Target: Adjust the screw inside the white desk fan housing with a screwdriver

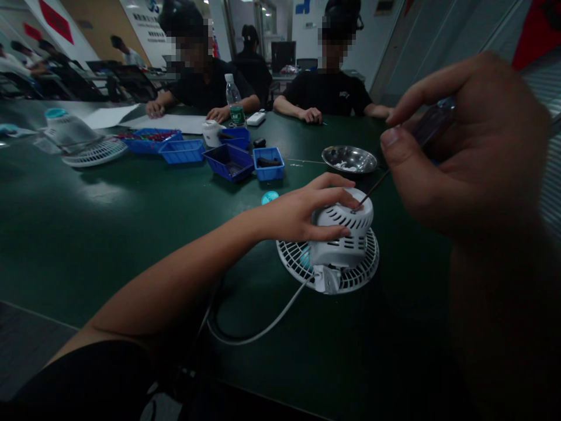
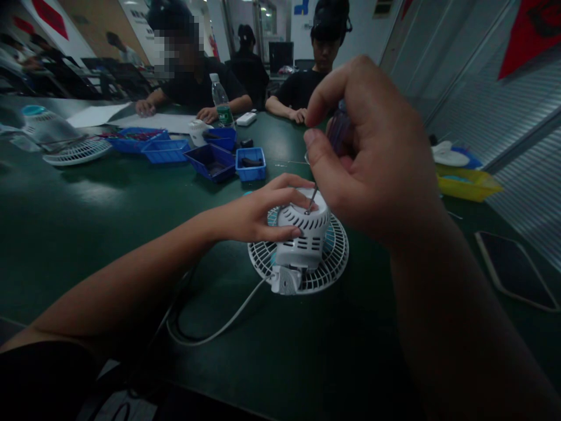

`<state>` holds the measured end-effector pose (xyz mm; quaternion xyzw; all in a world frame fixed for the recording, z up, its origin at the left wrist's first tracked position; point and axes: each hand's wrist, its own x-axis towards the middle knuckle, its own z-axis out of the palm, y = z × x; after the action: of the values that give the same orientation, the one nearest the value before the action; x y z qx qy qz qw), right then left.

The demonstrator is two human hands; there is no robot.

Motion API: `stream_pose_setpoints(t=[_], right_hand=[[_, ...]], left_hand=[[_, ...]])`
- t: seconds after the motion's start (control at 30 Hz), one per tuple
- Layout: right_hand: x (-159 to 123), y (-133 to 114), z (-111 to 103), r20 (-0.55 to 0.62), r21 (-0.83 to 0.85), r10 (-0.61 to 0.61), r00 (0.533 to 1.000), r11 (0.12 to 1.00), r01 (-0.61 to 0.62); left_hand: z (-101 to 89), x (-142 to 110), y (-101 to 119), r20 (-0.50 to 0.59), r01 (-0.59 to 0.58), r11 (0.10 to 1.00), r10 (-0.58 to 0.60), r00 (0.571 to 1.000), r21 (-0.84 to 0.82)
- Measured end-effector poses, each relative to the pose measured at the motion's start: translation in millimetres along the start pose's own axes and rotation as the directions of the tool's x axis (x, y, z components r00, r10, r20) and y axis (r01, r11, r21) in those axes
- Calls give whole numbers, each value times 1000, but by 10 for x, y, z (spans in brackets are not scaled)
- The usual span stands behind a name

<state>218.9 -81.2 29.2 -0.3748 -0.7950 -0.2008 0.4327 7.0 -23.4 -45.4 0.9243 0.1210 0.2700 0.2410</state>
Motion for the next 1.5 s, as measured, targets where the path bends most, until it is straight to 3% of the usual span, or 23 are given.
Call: stream_pose_setpoints(t=[0.2,0.4,0.47,0.57,0.67,0.87,0.97,1.1,1.27,1.5], right_hand=[[-2,-41,-10,59,97,23,998,995,-29],[-9,-27,-66,127,305,70,989,946,-106],[1,-39,-80,171,261,101,980,955,-144],[12,-65,-79,119,138,157,980,975,-173],[4,-68,-45,108,101,136,985,984,-147],[-15,3,64,246,332,48,968,934,-131],[4,40,95,198,411,1,980,908,-84],[12,62,122,87,350,-57,995,937,23],[-35,32,149,59,476,62,996,875,-83],[19,-58,-93,238,373,69,969,914,-157]], left_hand=[[8,1,-5,2,2,1000,-2,1000,3],[15,-7,-20,7,24,1000,-24,1000,5],[14,-7,-22,5,9,1000,-9,1000,9],[14,-8,-23,4,-10,1000,10,1000,3],[13,-8,-23,5,9,1000,-9,1000,3],[1,43,8,-24,-26,1000,26,999,14],[-19,71,58,-26,-37,999,38,999,9],[-46,63,106,-4,-6,1000,6,1000,3],[-9,23,39,6,-11,1000,11,1000,-1],[206,41,-57,-99,-27,1000,28,995,16]])
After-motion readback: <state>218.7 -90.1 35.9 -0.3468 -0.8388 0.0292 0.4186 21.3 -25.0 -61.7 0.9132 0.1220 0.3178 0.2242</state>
